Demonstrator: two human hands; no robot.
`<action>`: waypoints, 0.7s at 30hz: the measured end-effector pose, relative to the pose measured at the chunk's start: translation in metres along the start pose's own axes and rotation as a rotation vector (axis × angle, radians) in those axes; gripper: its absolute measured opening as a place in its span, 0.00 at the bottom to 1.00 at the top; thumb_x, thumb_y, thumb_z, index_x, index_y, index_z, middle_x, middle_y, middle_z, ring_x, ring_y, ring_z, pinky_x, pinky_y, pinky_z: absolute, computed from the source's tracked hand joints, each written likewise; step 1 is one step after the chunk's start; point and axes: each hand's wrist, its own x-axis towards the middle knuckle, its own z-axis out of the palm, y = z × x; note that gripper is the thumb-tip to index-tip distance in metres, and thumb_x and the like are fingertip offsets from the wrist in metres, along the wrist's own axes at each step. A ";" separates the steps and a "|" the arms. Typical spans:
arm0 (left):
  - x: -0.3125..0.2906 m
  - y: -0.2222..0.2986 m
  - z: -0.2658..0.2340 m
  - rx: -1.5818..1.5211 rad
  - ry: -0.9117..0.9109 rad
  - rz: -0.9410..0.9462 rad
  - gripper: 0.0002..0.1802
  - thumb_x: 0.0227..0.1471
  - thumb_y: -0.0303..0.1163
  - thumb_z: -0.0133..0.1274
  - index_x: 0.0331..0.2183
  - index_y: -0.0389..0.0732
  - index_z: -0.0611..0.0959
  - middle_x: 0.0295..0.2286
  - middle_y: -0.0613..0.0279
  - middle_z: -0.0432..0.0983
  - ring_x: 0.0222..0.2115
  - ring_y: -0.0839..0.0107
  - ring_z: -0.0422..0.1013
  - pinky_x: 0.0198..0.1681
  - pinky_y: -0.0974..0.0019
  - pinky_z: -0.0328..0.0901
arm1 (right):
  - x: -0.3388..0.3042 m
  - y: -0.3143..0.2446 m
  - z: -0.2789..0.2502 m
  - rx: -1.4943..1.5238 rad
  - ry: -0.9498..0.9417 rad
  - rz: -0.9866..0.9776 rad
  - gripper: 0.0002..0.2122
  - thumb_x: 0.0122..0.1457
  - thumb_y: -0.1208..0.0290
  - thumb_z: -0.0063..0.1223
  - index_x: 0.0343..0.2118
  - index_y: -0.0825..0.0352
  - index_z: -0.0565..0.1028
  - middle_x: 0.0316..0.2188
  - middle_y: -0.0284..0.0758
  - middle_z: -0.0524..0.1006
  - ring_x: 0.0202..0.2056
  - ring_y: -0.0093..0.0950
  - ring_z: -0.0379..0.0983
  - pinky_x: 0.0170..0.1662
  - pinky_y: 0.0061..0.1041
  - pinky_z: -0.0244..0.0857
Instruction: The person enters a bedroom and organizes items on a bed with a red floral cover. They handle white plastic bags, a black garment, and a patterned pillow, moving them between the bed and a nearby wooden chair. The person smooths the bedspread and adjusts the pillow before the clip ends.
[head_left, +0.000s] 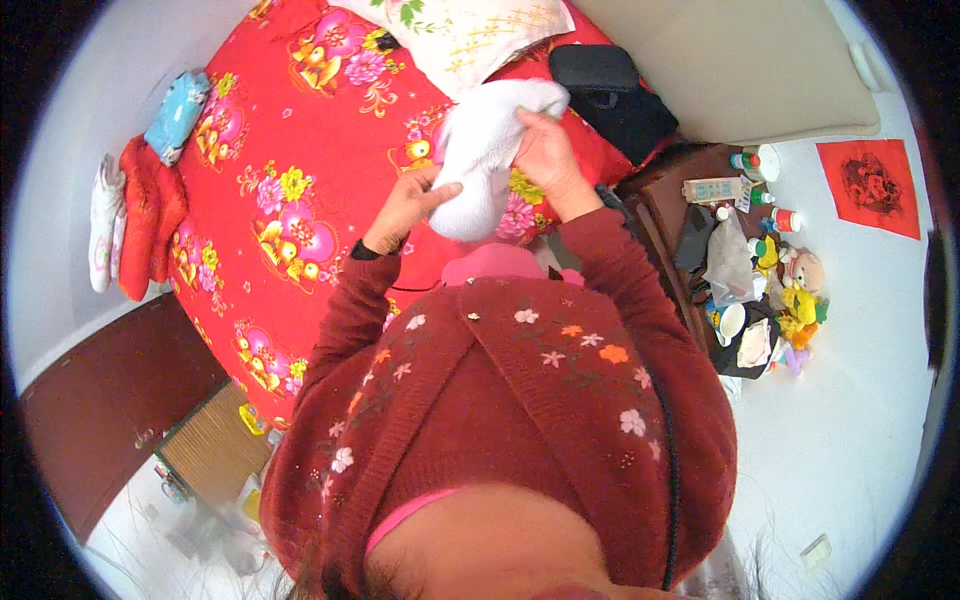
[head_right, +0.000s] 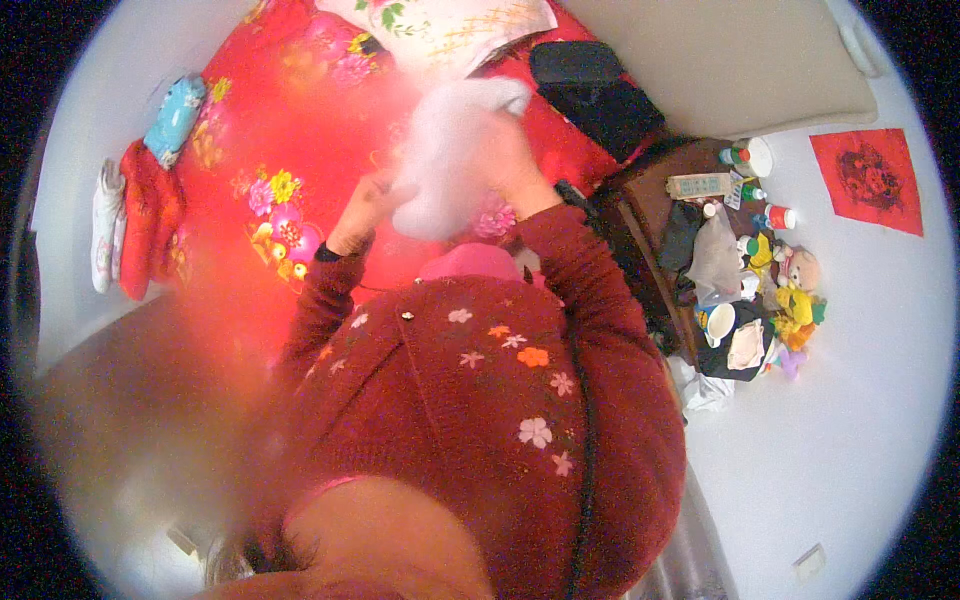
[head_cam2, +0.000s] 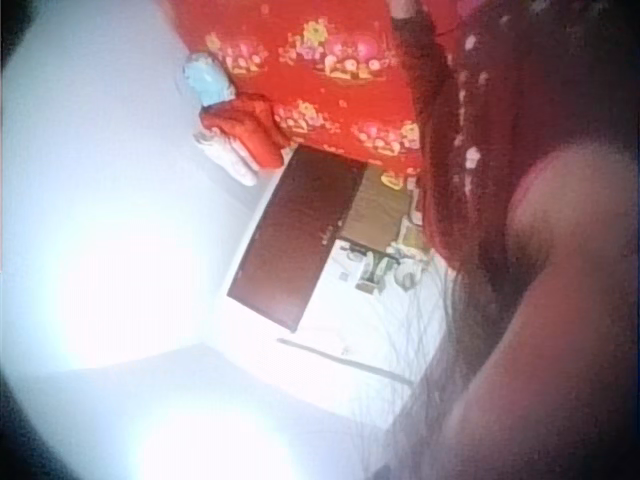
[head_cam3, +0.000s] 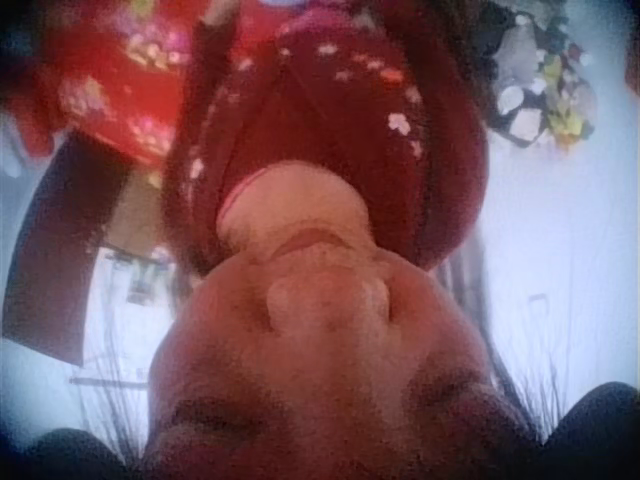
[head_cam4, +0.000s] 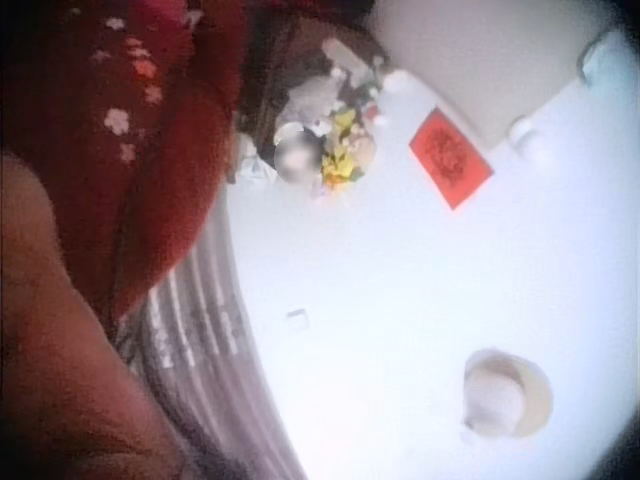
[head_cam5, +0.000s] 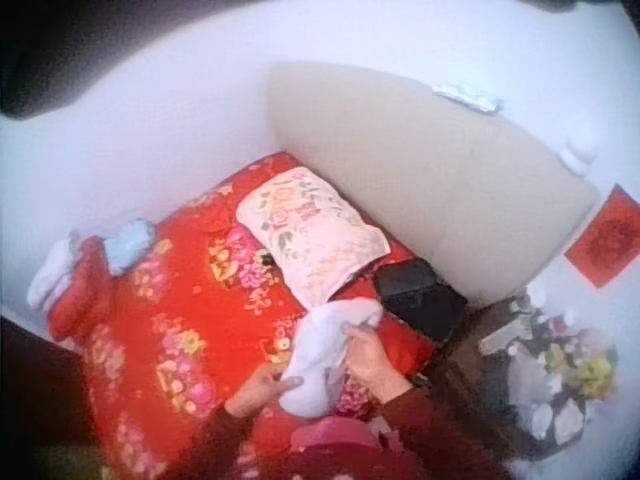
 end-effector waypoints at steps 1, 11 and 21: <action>-0.011 0.006 -0.009 -0.026 0.026 -0.069 0.15 0.50 0.34 0.54 0.38 0.34 0.77 0.30 0.67 0.76 0.29 0.79 0.71 0.34 0.73 0.66 | 0.000 -0.013 0.007 0.303 0.105 0.156 0.17 0.52 0.76 0.47 0.47 0.64 0.67 0.45 0.34 0.72 0.49 0.32 0.66 0.55 0.37 0.57; -0.045 0.026 -0.022 -0.545 -0.101 0.172 0.29 0.46 0.38 0.58 0.46 0.31 0.70 0.40 0.58 0.73 0.39 0.69 0.71 0.43 0.64 0.66 | -0.016 -0.036 0.095 0.452 -0.041 0.154 0.23 0.49 0.84 0.45 0.51 0.68 0.62 0.48 0.36 0.69 0.50 0.31 0.66 0.55 0.33 0.58; -0.069 0.045 -0.035 -0.312 0.051 0.262 0.29 0.42 0.26 0.58 0.48 0.34 0.68 0.41 0.59 0.72 0.41 0.69 0.69 0.46 0.63 0.64 | -0.057 -0.025 0.076 -0.196 -0.027 0.602 0.19 0.48 0.82 0.51 0.46 0.72 0.67 0.44 0.41 0.72 0.44 0.31 0.71 0.48 0.29 0.65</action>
